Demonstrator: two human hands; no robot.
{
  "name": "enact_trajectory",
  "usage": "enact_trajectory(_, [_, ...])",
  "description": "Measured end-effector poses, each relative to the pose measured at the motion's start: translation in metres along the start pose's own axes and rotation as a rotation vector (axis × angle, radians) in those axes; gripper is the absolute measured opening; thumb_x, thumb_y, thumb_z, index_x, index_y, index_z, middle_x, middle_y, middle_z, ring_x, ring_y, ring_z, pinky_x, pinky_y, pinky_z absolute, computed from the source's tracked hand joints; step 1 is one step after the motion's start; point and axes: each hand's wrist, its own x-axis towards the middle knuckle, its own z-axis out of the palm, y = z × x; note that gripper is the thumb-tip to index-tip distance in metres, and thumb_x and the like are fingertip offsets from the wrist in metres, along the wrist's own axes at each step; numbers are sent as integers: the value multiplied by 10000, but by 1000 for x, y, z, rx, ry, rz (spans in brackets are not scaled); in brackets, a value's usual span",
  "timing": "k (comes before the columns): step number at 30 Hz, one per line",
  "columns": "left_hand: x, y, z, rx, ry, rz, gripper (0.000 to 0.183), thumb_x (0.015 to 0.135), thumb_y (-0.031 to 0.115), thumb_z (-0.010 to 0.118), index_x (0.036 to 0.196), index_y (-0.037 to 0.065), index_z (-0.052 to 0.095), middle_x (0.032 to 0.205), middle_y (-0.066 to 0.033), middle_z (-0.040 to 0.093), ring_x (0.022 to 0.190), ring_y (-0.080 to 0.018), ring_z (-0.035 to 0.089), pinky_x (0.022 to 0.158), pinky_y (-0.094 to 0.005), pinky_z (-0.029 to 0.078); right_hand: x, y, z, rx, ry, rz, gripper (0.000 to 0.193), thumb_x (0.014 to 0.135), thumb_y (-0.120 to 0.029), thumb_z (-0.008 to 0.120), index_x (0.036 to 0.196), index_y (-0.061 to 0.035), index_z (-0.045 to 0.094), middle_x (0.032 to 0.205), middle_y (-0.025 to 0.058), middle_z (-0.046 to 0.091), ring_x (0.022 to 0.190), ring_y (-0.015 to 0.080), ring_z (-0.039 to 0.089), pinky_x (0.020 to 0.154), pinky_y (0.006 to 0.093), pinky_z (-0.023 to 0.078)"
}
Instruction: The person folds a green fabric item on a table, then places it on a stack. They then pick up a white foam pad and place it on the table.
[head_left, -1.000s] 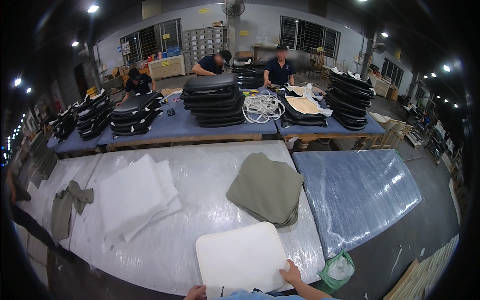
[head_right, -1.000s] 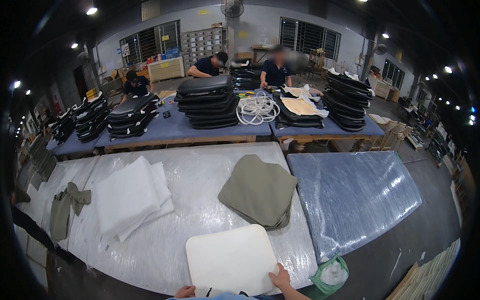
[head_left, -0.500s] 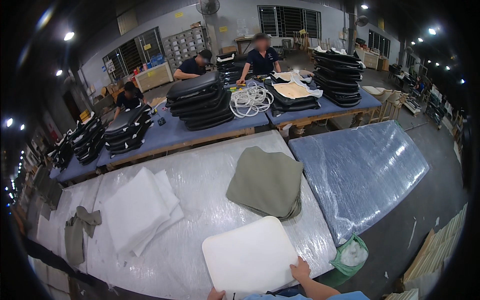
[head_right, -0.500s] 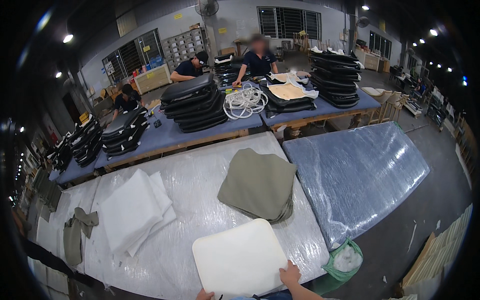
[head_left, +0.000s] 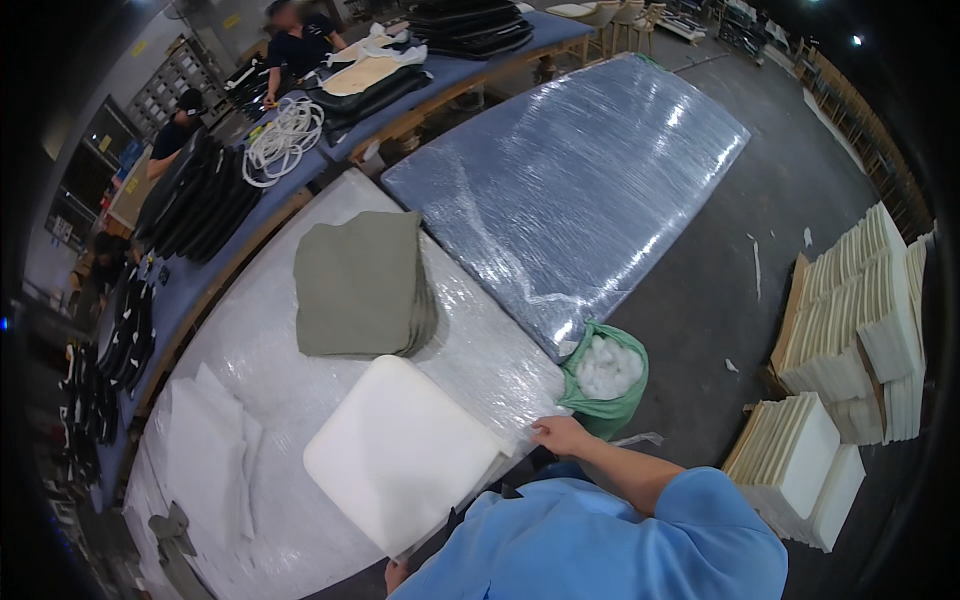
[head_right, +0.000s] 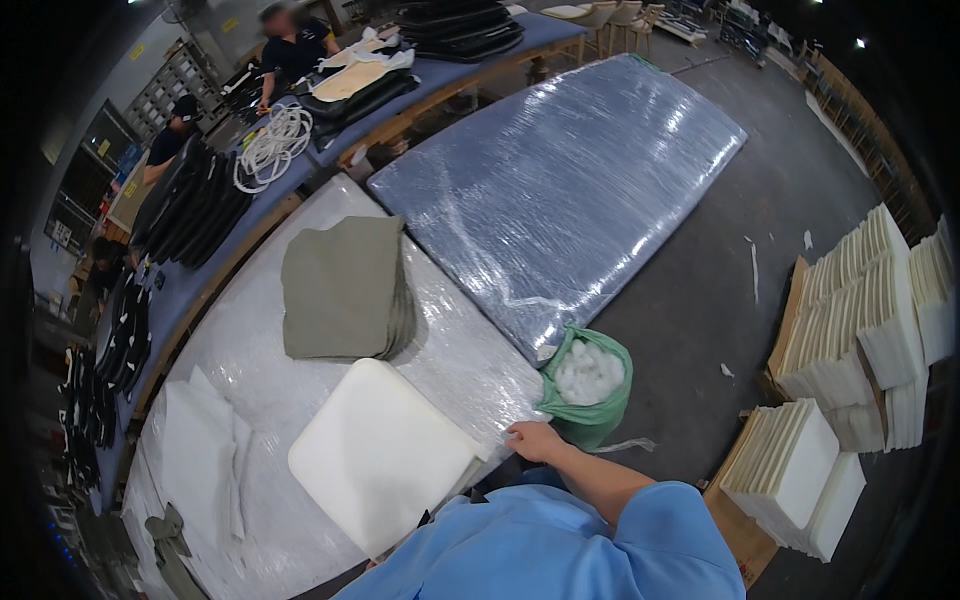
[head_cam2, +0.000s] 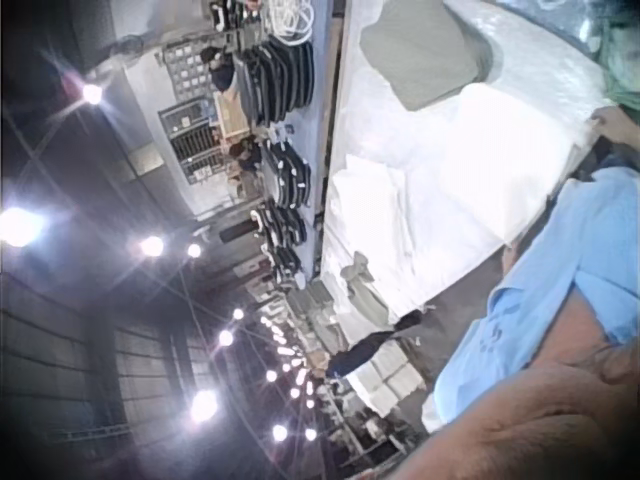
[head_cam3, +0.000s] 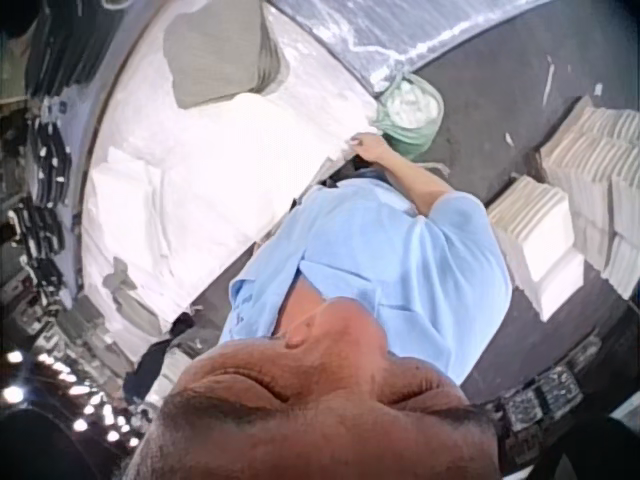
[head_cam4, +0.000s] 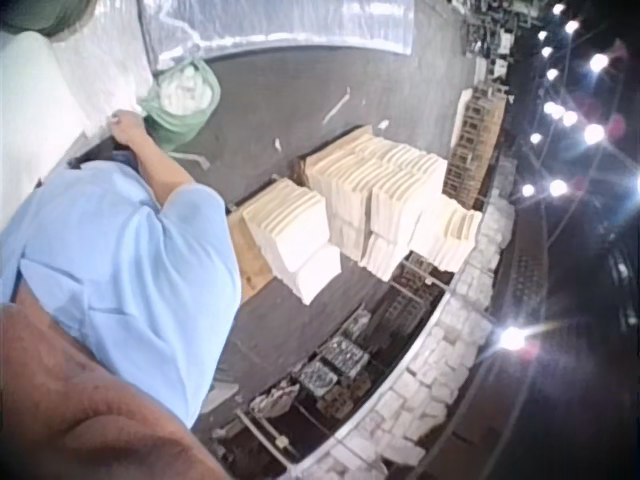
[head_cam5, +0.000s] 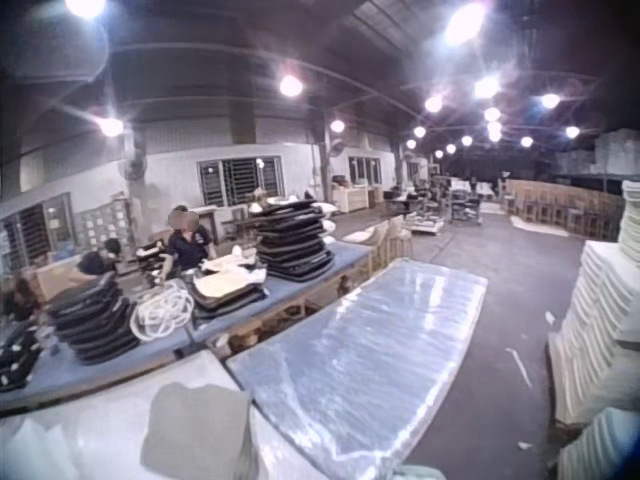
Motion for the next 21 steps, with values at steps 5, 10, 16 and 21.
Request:
enact_trajectory(5, [-35,-23,37,417,51,89,673,879,445,764,1357,-7,627,1163,-208,730,1106,-303,704,948,-421,546,-43,54,-58,137,69,60,330,915,-302,729,1166,-89,750,930,110,768,859,229,740,765,355,570])
enact_trajectory(10, [-49,-29,60,565,-116,188,638,917,437,752,1359,-7,637,1164,-181,745,1100,-265,708,954,-385,547,2,93,-122,190,558,308,359,892,-303,748,1152,-57,730,940,147,763,889,275,745,791,384,574])
enact_trajectory(16, [-73,3,60,387,-248,194,495,983,318,685,1377,24,624,1146,-126,735,969,-230,714,841,-355,593,77,111,-134,-89,669,348,421,854,-322,765,1170,-51,708,1069,211,741,968,353,718,834,420,568])
enact_trajectory(21, [-88,5,50,120,-157,3,464,1004,278,641,1408,57,585,1165,-113,703,943,-242,705,736,-375,616,74,114,-183,446,508,269,316,919,-298,731,1129,-63,708,1012,122,739,887,255,701,730,385,554])
